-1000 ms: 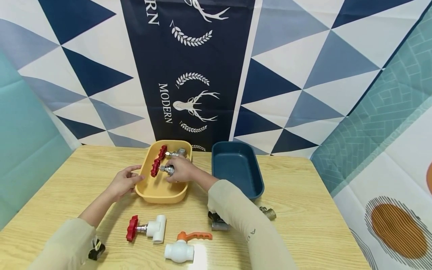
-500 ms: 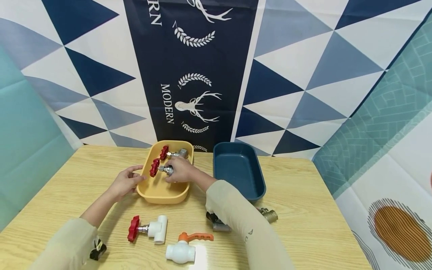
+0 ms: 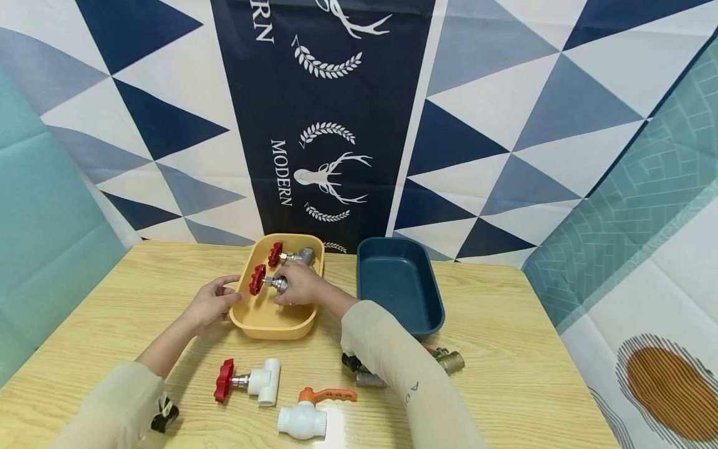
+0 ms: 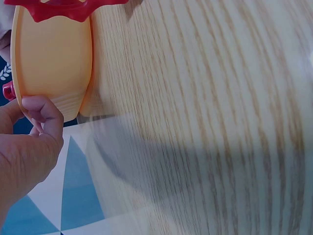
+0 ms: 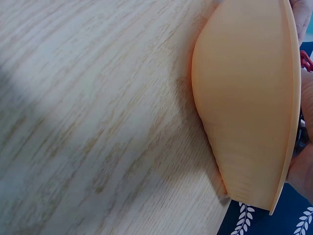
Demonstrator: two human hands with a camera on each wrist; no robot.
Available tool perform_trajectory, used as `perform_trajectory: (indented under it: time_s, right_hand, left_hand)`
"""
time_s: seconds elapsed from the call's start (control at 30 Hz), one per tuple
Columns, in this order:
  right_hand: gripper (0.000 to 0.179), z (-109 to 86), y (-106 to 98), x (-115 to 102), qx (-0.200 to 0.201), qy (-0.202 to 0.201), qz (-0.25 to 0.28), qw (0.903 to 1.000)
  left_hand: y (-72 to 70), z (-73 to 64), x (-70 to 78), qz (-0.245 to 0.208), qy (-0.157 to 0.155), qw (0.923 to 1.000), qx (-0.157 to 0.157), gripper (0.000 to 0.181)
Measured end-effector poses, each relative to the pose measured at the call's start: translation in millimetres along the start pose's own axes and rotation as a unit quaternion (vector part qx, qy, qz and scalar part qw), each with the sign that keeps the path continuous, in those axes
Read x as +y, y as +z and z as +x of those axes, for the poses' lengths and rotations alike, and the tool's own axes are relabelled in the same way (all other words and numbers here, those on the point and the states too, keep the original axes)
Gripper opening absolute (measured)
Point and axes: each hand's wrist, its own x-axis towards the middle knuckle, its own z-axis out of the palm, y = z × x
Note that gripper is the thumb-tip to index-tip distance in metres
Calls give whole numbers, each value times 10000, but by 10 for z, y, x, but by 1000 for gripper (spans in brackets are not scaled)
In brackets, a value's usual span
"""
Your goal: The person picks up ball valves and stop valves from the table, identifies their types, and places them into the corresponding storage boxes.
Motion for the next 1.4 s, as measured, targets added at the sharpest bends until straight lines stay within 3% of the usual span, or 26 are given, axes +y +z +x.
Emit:
perform_trajectory:
  time_s: [0.27, 1.4]
  right_hand:
    - [47, -1, -14, -20, -45, 88, -34, 9999]
    - [50, 124, 56, -14, -69, 405, -118, 9991]
  left_hand:
    - [15, 54, -16, 83, -240, 9996, 97, 54]
    - [27, 29, 5, 88, -228, 9996, 158, 53]
